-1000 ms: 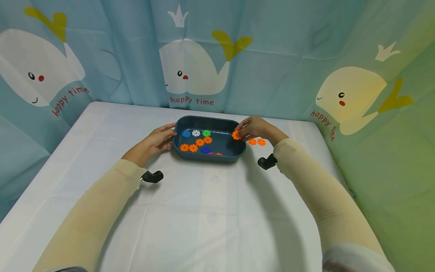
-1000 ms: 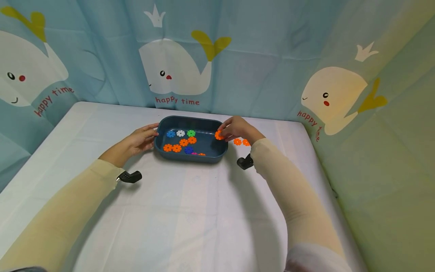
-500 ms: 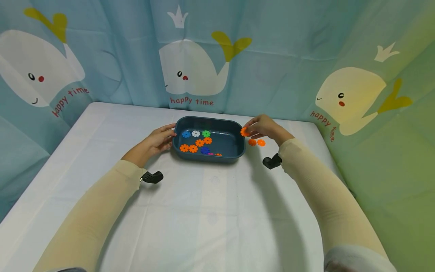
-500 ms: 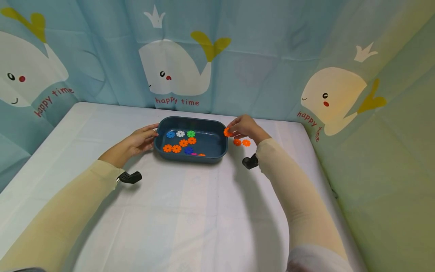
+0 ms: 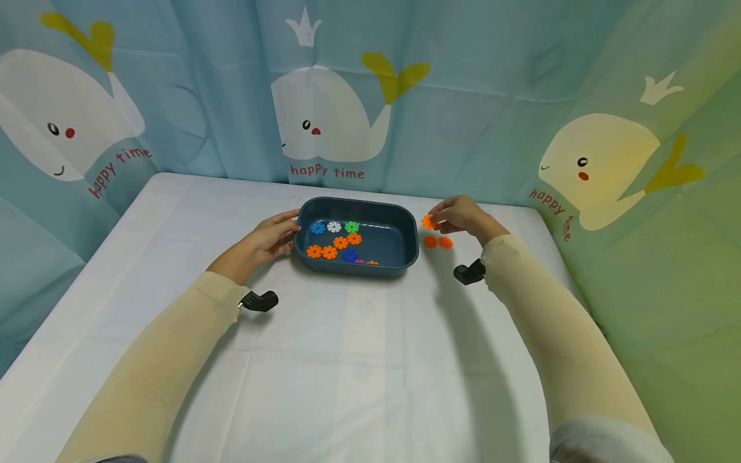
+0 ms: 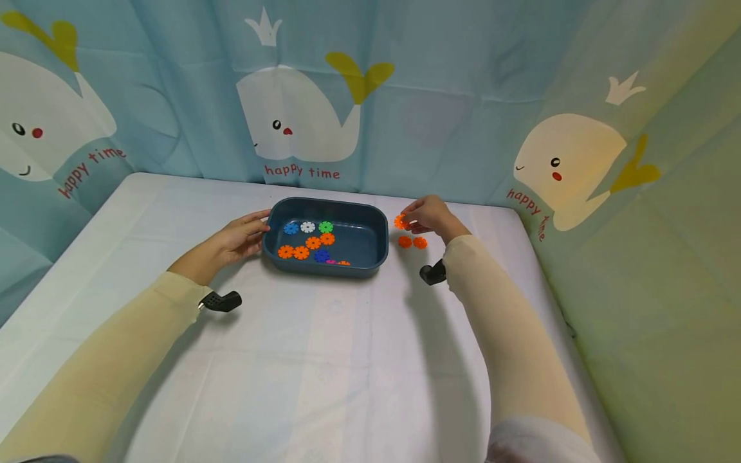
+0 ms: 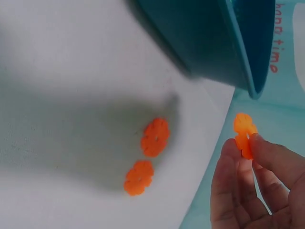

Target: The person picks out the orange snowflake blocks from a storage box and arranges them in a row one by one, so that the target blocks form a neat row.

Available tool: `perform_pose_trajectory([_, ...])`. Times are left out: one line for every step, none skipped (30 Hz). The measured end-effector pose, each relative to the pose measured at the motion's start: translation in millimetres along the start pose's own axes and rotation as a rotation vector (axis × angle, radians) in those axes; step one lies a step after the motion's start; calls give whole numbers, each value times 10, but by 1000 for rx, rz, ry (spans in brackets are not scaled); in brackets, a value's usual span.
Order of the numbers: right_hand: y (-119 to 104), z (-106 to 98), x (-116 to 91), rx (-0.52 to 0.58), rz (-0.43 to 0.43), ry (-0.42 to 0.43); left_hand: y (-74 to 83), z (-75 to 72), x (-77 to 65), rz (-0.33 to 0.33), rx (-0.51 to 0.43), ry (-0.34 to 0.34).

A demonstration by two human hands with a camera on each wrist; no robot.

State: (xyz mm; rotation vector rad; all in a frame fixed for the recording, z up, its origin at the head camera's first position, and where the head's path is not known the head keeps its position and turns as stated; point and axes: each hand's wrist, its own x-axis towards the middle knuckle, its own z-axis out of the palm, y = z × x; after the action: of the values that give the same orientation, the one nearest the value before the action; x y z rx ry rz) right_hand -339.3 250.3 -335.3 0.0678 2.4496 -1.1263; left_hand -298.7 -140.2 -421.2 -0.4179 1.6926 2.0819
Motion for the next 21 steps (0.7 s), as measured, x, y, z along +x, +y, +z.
perform_pose_trajectory([14,-16,3,9,3,4,2,0,0,0,1,-1])
perform_pose_trajectory([31,-30,8,18,11,11,2,0,-1,0,4,-1])
perform_pose_trajectory([51,-45,14,23,19,17,3,0,-1,1,7,-2])
perform_pose_trajectory([71,-58,18,33,28,23,3,0,-1,0,9,-2])
perform_pose_trajectory([92,-72,23,46,39,28,3,-2,0,0,13,-1])
perform_pose_trajectory([114,-87,26,60,48,34,3,-3,1,1,15,0])
perform_pose_trajectory([139,-104,30,73,58,39,2,-3,1,1,15,1])
perform_pose_trajectory([163,-118,34,83,71,46,2,-3,3,1,15,1])
perform_pose_trajectory([186,-136,34,95,79,47,3,-3,5,2,16,1])
perform_pose_trajectory([208,-152,35,106,89,52,3,-2,5,2,15,1])
perform_pose_trajectory([231,-168,36,118,97,56,2,-2,6,3,15,1])
perform_pose_trajectory([253,-182,38,125,104,60,2,-1,8,3,13,1])
perform_pose_trajectory([273,-194,39,127,112,60,2,-1,8,4,14,-1])
perform_pose_trajectory([290,-203,39,132,119,63,2,-1,8,4,15,-1])
perform_pose_trajectory([306,-210,38,136,124,66,1,-1,5,5,16,-2])
perform_pose_trajectory([323,-216,39,139,129,69,2,-1,7,2,16,-1])
perform_pose_trajectory([340,-221,38,145,132,70,1,0,7,1,16,2])
perform_pose_trajectory([356,-226,37,150,137,73,1,1,8,-1,15,5])
perform_pose_trajectory([378,-233,43,155,143,75,1,3,7,-3,15,9])
perform_pose_trajectory([403,-243,49,171,150,79,1,5,6,-4,15,11])
perform_pose_trajectory([423,-251,49,183,158,79,0,6,8,-5,13,13])
